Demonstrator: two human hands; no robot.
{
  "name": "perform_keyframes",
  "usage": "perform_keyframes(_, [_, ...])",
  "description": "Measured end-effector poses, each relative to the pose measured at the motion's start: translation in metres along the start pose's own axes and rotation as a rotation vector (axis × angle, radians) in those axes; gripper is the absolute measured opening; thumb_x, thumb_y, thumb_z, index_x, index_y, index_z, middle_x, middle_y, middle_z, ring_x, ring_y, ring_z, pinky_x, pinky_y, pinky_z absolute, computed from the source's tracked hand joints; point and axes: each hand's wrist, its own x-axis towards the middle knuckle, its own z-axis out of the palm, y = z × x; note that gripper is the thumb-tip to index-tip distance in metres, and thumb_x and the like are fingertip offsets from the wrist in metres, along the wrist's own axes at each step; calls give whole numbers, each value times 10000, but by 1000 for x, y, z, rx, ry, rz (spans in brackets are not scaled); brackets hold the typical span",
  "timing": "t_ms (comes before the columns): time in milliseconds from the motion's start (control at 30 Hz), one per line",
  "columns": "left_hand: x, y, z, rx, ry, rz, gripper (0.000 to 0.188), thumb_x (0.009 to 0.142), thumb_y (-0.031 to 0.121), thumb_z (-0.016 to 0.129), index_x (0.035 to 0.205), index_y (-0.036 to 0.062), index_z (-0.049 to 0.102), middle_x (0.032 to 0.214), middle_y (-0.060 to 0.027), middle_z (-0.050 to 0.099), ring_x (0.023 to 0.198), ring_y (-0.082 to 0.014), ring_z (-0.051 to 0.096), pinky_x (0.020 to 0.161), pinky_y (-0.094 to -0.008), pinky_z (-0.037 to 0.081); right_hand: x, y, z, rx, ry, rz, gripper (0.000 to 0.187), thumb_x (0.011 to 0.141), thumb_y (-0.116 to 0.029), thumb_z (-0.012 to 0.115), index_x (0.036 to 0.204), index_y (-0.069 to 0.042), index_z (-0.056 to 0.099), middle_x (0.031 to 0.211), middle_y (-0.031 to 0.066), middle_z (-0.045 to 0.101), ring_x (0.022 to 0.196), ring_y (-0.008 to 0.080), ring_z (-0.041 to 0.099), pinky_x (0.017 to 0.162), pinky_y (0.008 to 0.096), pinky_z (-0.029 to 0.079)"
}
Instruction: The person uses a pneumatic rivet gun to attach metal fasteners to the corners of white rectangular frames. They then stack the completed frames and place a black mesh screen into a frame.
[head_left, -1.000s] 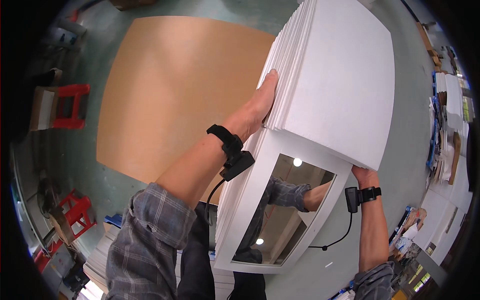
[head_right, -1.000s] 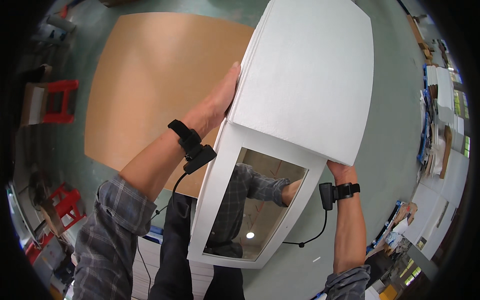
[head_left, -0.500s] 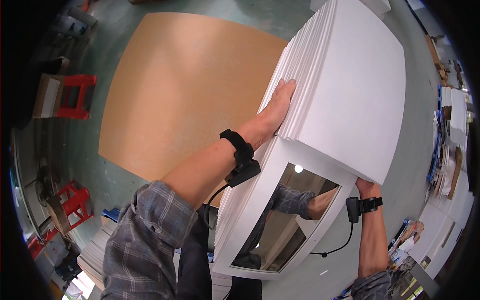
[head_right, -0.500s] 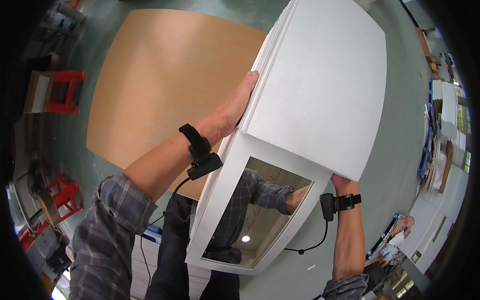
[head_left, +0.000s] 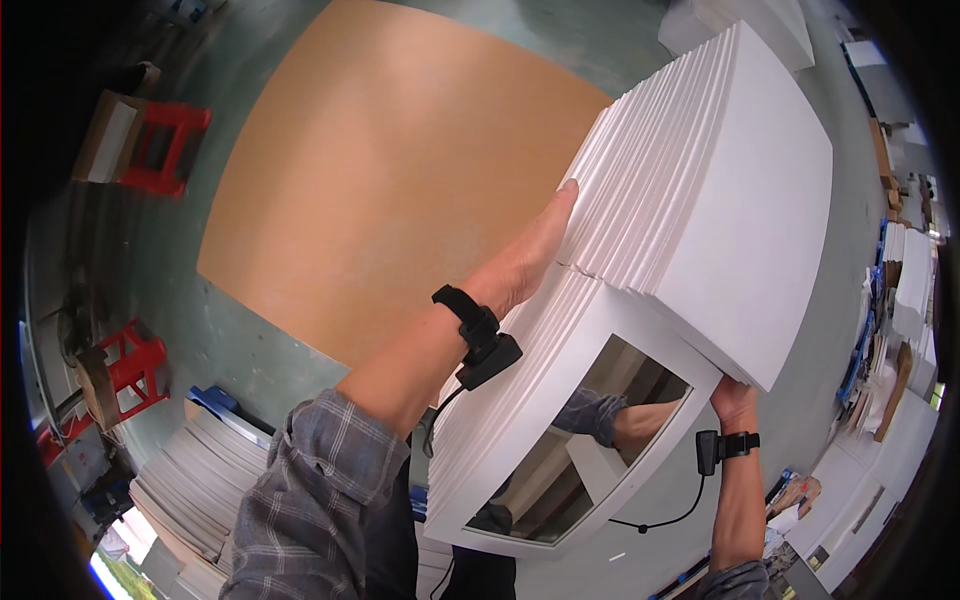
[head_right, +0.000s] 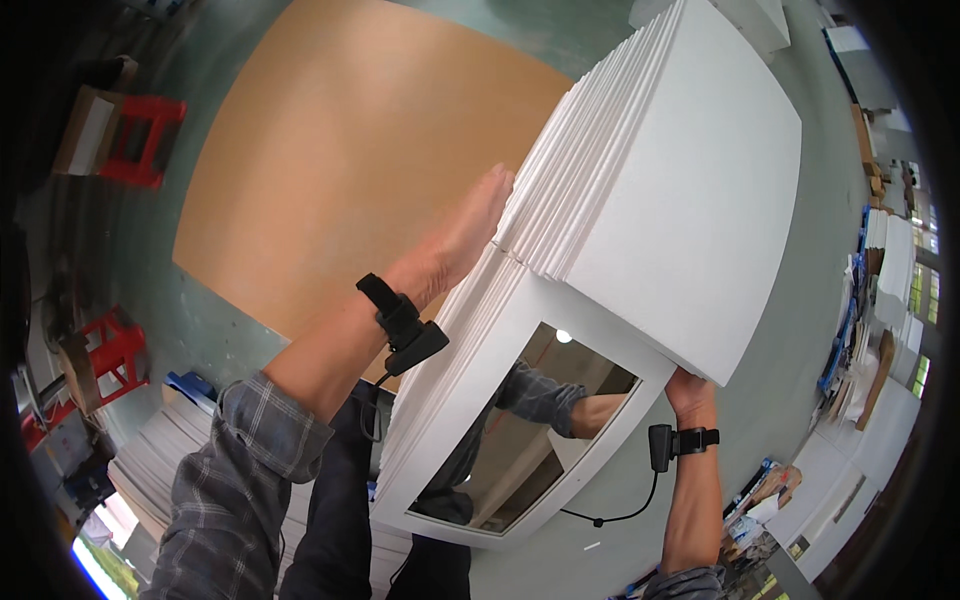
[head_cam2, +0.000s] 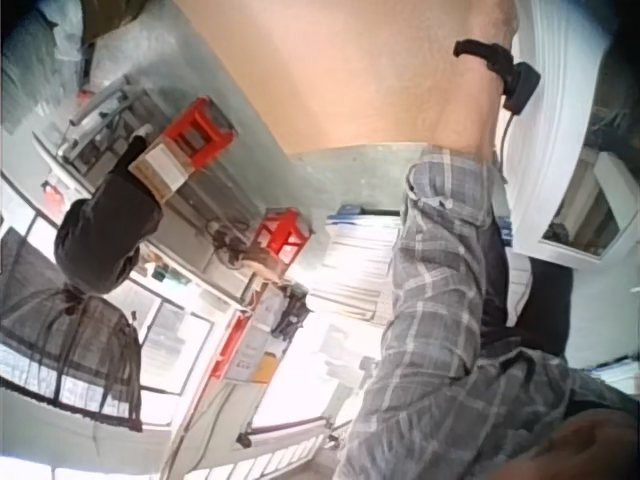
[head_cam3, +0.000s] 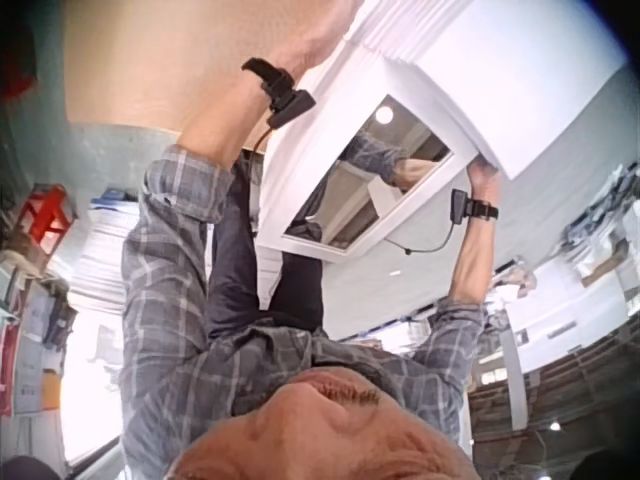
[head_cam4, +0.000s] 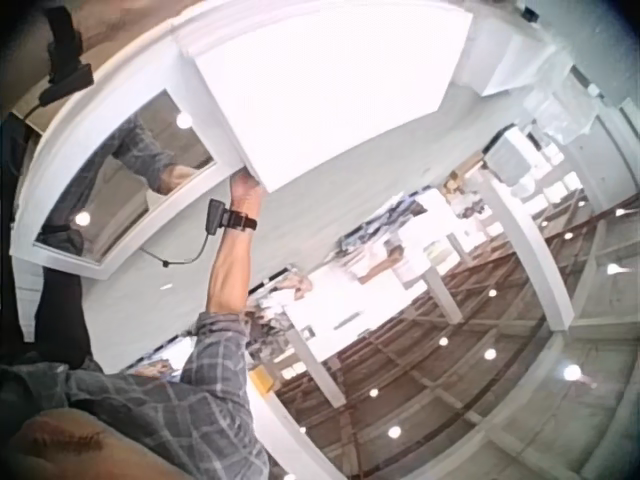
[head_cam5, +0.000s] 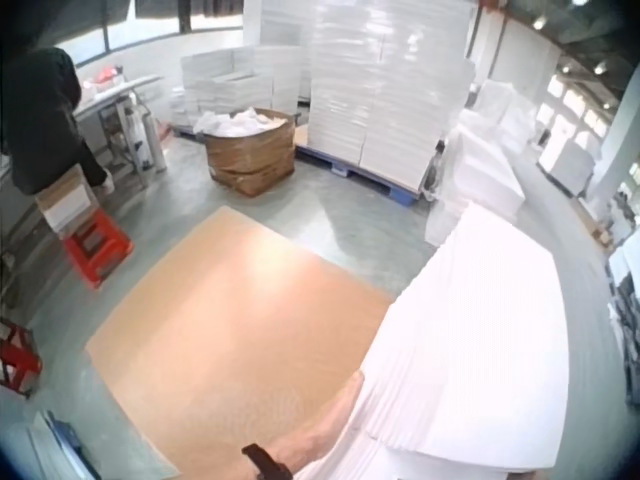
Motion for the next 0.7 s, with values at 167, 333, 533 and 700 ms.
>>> perform_keyframes(167, [-40, -33, -2, 157, 96, -131, 869, 1057, 641, 209, 1615, -19, 121, 1702, -207, 32, 1584, -297, 4, 1283, -393, 53, -33, 7, 37, -31, 57, -7, 651, 1039, -533, 496, 1487, -62, 451, 1487, 76, 509, 1378, 256, 459, 1186, 406, 352])
perform_keyframes(333, [-38, -36, -2, 211, 56, -141, 845, 1068, 612, 179, 1617, -23, 88, 1707, -194, 22, 1585, -306, -15, 1284, -394, 43, -56, 11, 34, 22, 11, 99, 614, 1079, -504, 419, 1481, -43, 461, 1496, 90, 521, 1368, 255, 486, 1173, 384, 377])
perform_keyframes(533, [-31, -48, 16, 514, -10, -51, 778, 1076, 514, 151, 1616, -32, 30, 1703, -222, 16, 1584, -339, -25, 1284, -410, 34, -47, 10, 49, 62, 111, 90, 592, 1067, -488, 472, 1452, -39, 501, 1447, 90, 575, 1317, 257, 544, 1140, 388, 430])
perform_keyframes(700, [-30, -50, 15, 476, -6, -58, 755, 1085, 490, 155, 1617, -32, 27, 1704, -220, 8, 1585, -330, -31, 1283, -406, 31, -46, 9, 72, -11, 163, 92, 599, 1064, -493, 479, 1448, -33, 502, 1448, 89, 573, 1325, 261, 539, 1134, 399, 438])
